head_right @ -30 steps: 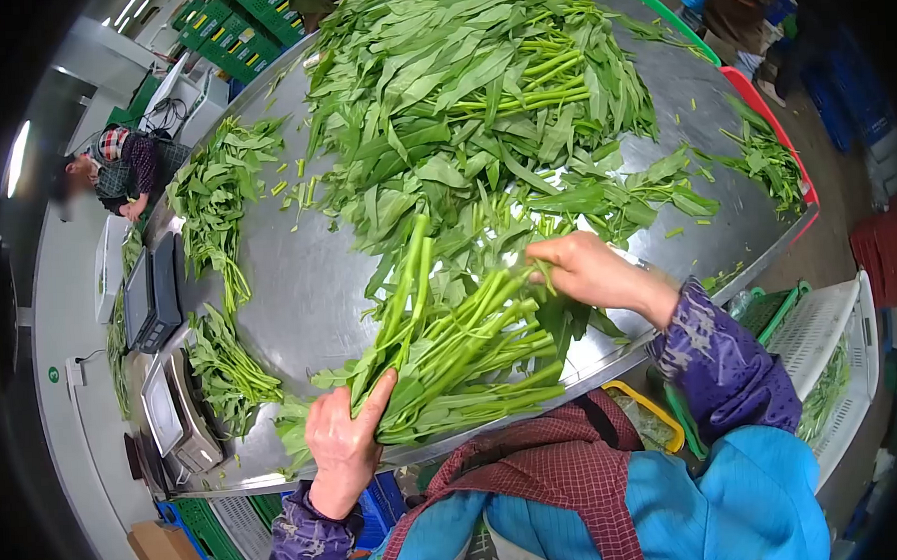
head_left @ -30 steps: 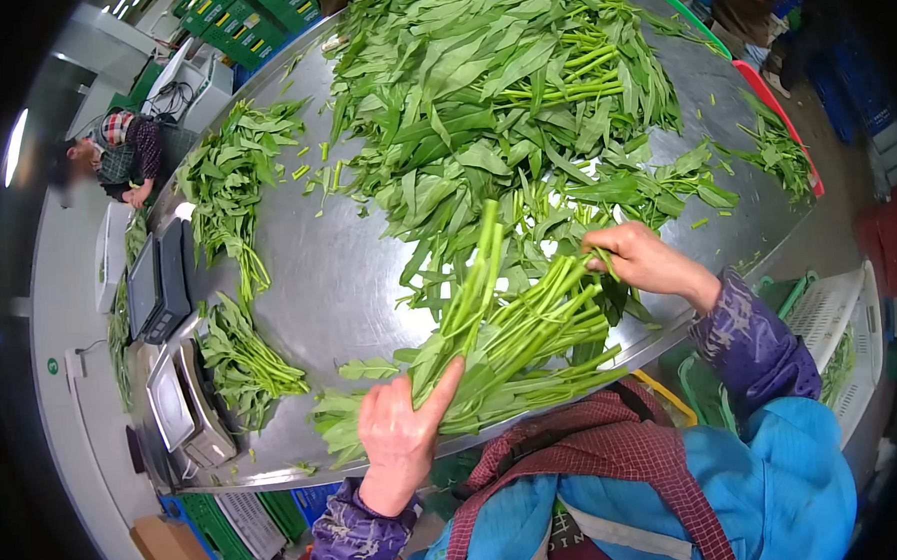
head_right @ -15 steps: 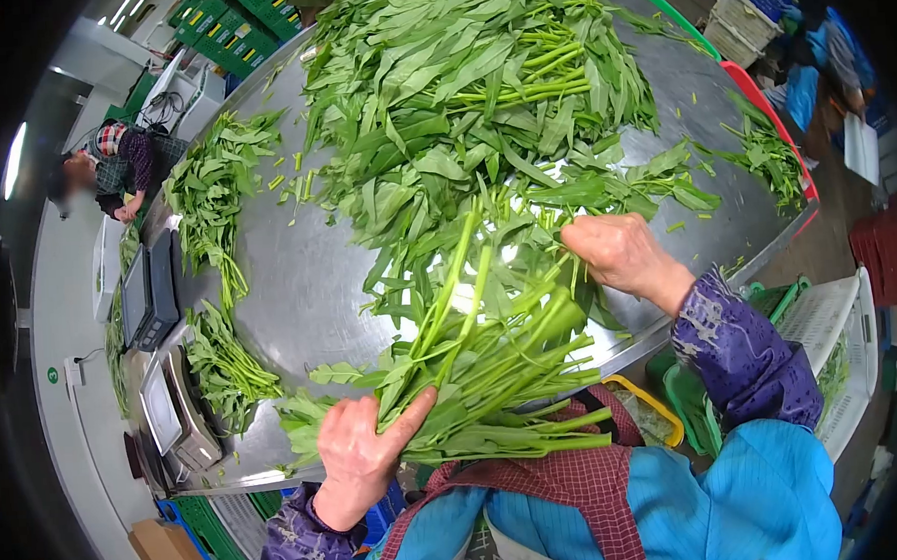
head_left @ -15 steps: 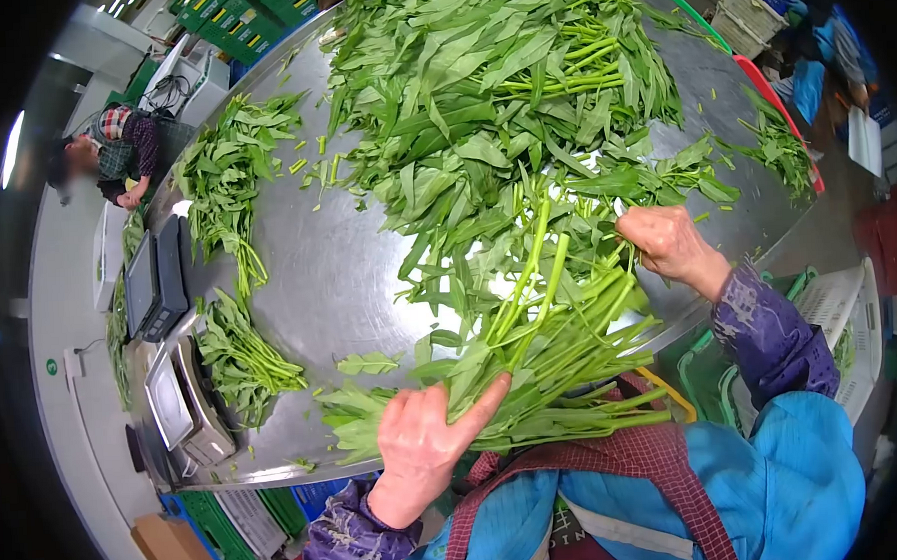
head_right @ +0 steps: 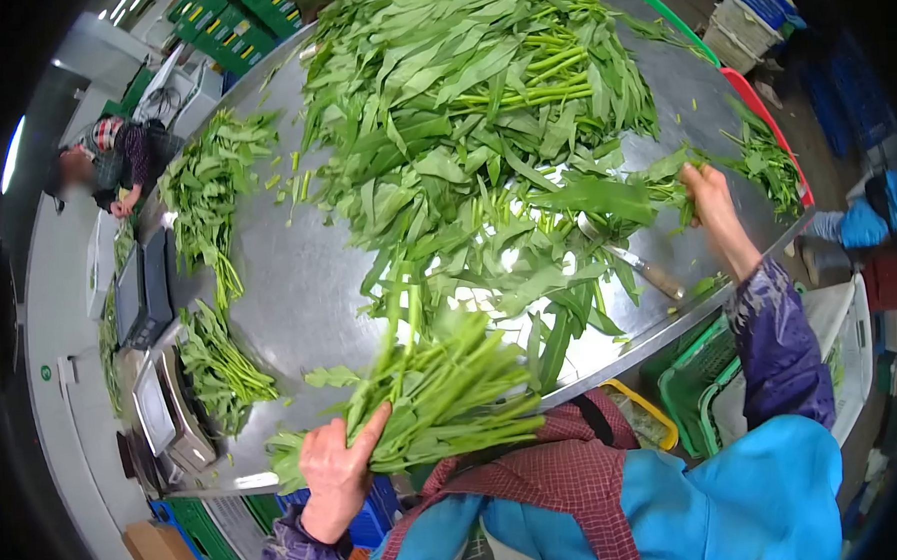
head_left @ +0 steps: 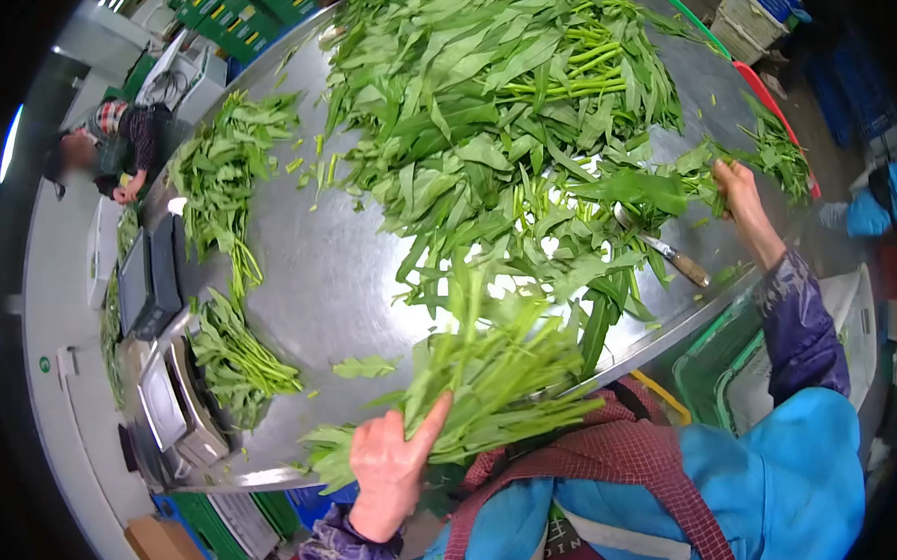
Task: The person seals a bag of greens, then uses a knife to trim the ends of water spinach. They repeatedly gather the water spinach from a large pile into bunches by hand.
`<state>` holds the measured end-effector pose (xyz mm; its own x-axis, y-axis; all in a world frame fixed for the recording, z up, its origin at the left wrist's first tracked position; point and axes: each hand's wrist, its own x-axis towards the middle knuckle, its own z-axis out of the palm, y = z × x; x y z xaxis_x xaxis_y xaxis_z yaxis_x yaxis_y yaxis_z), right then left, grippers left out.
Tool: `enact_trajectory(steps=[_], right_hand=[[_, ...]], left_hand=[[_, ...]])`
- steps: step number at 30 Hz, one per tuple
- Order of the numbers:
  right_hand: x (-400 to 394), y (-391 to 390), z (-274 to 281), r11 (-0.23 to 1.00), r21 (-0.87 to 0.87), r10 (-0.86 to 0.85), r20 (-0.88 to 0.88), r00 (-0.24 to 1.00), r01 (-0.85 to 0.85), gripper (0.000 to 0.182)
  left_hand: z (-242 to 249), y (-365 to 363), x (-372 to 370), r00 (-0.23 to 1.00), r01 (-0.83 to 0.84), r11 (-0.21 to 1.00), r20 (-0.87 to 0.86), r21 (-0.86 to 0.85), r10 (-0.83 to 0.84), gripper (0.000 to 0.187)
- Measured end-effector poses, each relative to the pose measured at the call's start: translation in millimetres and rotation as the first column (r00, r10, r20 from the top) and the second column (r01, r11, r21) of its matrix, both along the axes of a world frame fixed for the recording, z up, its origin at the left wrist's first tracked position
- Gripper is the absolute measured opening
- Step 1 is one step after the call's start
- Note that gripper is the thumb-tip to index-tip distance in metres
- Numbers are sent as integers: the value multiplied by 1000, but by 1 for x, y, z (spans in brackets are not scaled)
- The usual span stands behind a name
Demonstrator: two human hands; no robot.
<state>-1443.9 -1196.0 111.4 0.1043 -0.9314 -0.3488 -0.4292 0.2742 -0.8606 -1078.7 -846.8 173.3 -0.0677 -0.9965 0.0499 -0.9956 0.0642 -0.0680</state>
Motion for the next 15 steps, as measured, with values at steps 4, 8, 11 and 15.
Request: enact_trajectory(steps=[4, 8, 11, 15], right_hand=[[49, 26, -10, 720, 40, 553, -637, 537, -693, 65], [119, 58, 20, 518, 162, 819, -377, 432, -840, 84], [157, 97, 12, 337, 95, 938, -125, 324, -937, 86], [180, 125, 2, 302, -22, 949, 101, 299, -953, 63]], left_hand=[[1, -6, -2, 996, 84, 996, 36, 38, -85, 60], [1, -8, -5, 993, 106, 994, 42, 9, -106, 59], [4, -14, -9, 984, 158, 987, 86, -32, -154, 58], [9, -14, -13, 985, 166, 985, 50, -53, -163, 57]])
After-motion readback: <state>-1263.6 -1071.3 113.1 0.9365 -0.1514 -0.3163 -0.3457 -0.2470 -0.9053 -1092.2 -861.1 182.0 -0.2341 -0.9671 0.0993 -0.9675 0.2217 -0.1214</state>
